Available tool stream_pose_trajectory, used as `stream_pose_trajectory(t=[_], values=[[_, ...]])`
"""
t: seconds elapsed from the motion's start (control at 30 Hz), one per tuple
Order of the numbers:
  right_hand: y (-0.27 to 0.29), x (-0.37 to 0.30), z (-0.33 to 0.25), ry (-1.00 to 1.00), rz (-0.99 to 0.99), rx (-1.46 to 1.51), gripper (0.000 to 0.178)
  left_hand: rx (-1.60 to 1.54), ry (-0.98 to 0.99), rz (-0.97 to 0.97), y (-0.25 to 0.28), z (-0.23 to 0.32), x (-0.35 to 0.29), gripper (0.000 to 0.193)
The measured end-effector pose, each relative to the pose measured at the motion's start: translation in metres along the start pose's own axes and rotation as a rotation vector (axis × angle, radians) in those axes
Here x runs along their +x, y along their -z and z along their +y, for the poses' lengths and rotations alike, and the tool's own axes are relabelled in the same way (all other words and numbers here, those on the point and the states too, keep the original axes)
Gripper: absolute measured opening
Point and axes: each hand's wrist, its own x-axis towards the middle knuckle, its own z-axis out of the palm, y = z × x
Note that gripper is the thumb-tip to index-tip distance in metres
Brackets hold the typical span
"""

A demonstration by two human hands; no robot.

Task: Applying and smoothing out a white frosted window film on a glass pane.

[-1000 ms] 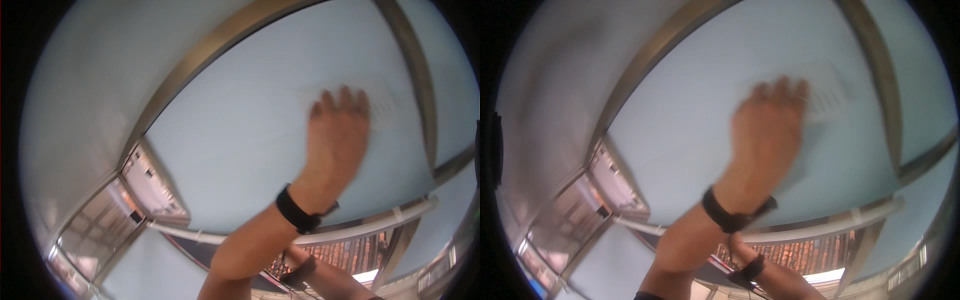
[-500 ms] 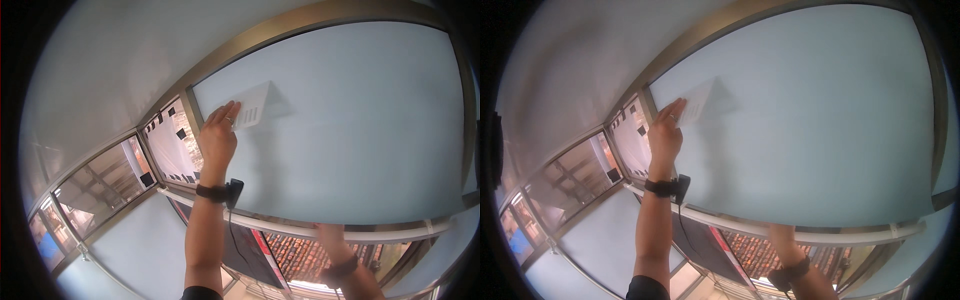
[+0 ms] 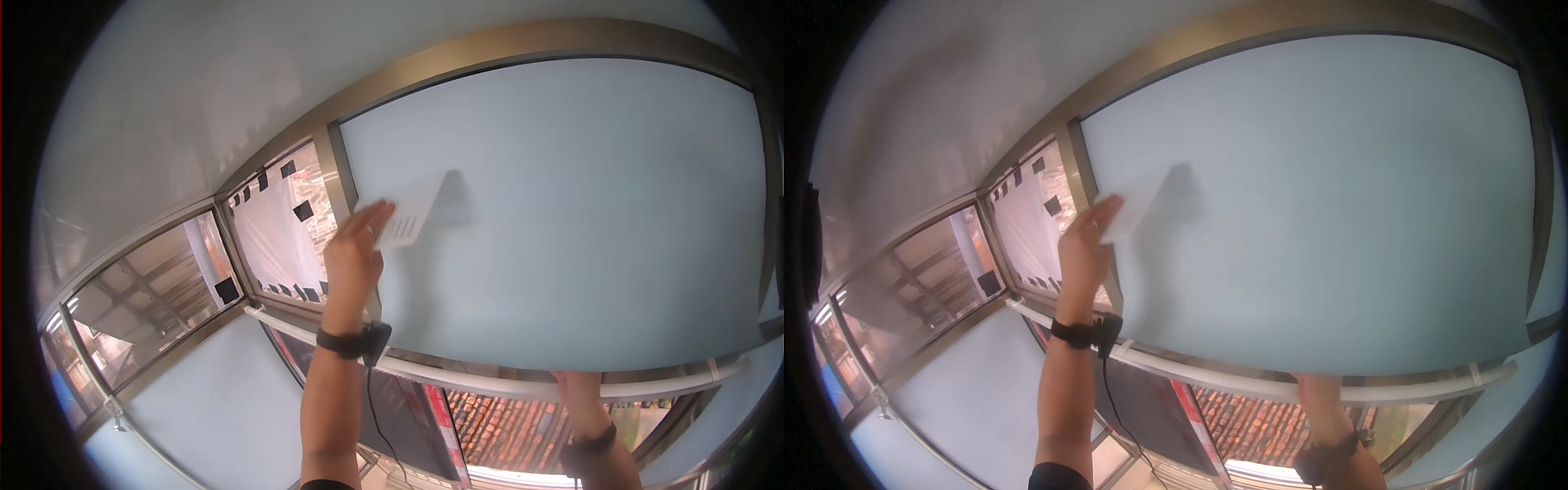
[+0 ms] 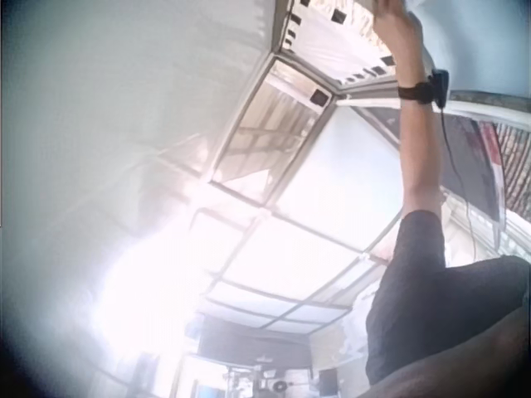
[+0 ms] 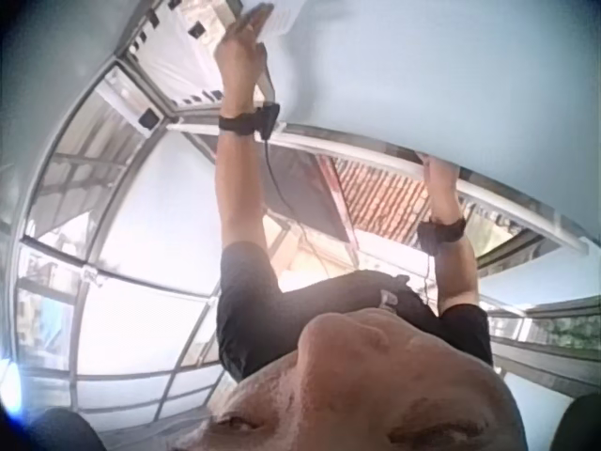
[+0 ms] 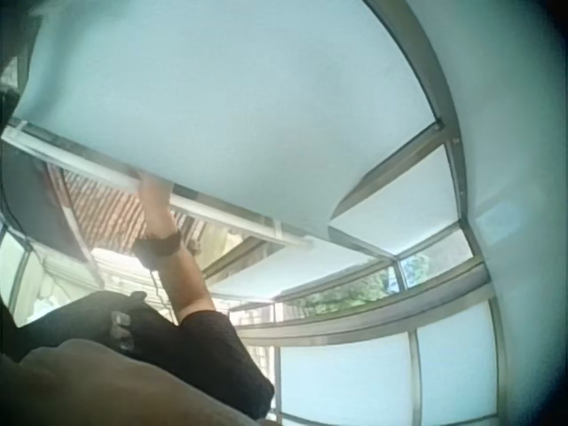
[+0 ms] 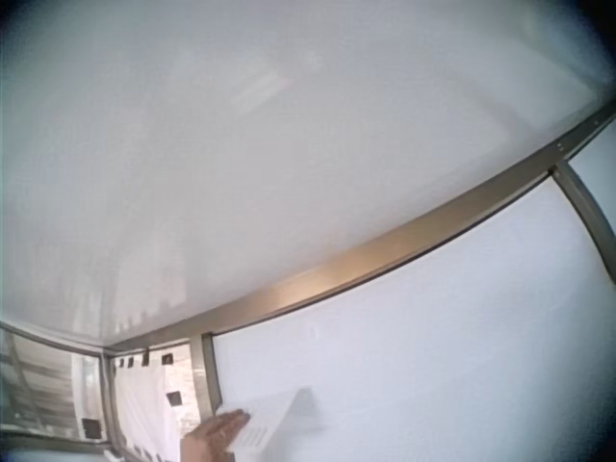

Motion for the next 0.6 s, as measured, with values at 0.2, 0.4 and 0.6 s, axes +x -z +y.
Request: stream_pose_trajectory(t=[0.2, 0.4, 0.6], values=[[0.006, 0.0, 0.002, -0.011, 0.005, 0.069, 0.003, 0.018, -0.146, 0.09, 0.0, -0.022, 0.055, 0.072], [0.01, 0.0, -0.003, 0.034, -0.144, 0.067, 0.013, -0.017, -0.148, 0.022, -0.013, -0.029, -0.004, 0.066], [-0.015, -0.007, -0.008, 0.072, 0.121, -0.022, 0.002, -0.098, -0.145, -0.066, -0.022, -0.019, -0.047, 0.065]])
